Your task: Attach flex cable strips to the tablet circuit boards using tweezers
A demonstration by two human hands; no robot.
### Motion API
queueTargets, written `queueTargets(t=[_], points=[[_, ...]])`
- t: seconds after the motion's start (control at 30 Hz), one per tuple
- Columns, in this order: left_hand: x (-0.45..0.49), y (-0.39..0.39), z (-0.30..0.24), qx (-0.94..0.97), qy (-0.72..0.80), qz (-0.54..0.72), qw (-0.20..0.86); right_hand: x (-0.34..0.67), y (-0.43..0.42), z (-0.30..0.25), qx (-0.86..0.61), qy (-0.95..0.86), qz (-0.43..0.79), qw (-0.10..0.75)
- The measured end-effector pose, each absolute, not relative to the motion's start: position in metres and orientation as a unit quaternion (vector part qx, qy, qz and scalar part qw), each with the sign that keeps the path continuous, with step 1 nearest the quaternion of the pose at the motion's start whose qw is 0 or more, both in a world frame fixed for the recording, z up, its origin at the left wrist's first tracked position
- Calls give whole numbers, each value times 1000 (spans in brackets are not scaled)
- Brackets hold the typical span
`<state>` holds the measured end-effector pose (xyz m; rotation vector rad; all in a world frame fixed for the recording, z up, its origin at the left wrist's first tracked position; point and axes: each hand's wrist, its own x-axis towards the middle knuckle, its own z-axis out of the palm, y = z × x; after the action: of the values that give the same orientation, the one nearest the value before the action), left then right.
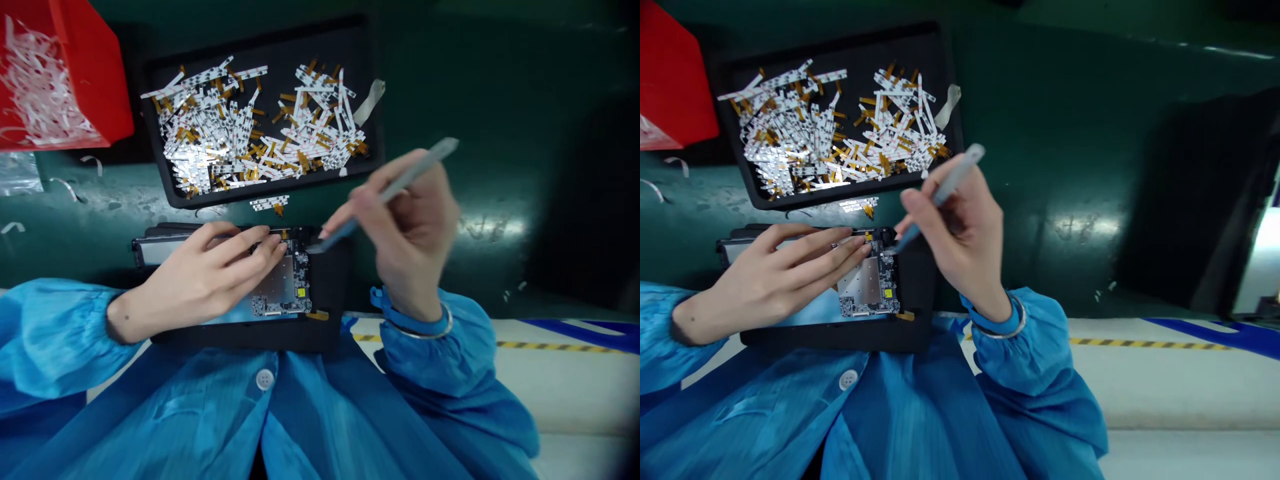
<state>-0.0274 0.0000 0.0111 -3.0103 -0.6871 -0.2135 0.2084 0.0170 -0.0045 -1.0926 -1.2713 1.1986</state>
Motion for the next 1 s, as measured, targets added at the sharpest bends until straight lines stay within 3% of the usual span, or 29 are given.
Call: queueTargets(t=[0.1,0.23,0.3,0.6,0.77,1.0], points=[[-31,3,10,-969,-231,-79,-42,228,-13,7,-471,-539,448,535],[-27,2,6,-952,-270,-118,-85,244,-69,11,-584,-633,413,298],[-18,-1,4,-950,-269,-138,-80,238,-92,7,-620,-638,386,244],[13,-13,-4,-951,-226,-106,-180,203,-124,-25,-598,-649,255,395],[1,-5,2,-913,-271,-130,-277,203,-125,-37,-523,-743,138,394],[-13,-8,2,-888,-320,-155,-292,197,-124,-38,-525,-763,89,367]])
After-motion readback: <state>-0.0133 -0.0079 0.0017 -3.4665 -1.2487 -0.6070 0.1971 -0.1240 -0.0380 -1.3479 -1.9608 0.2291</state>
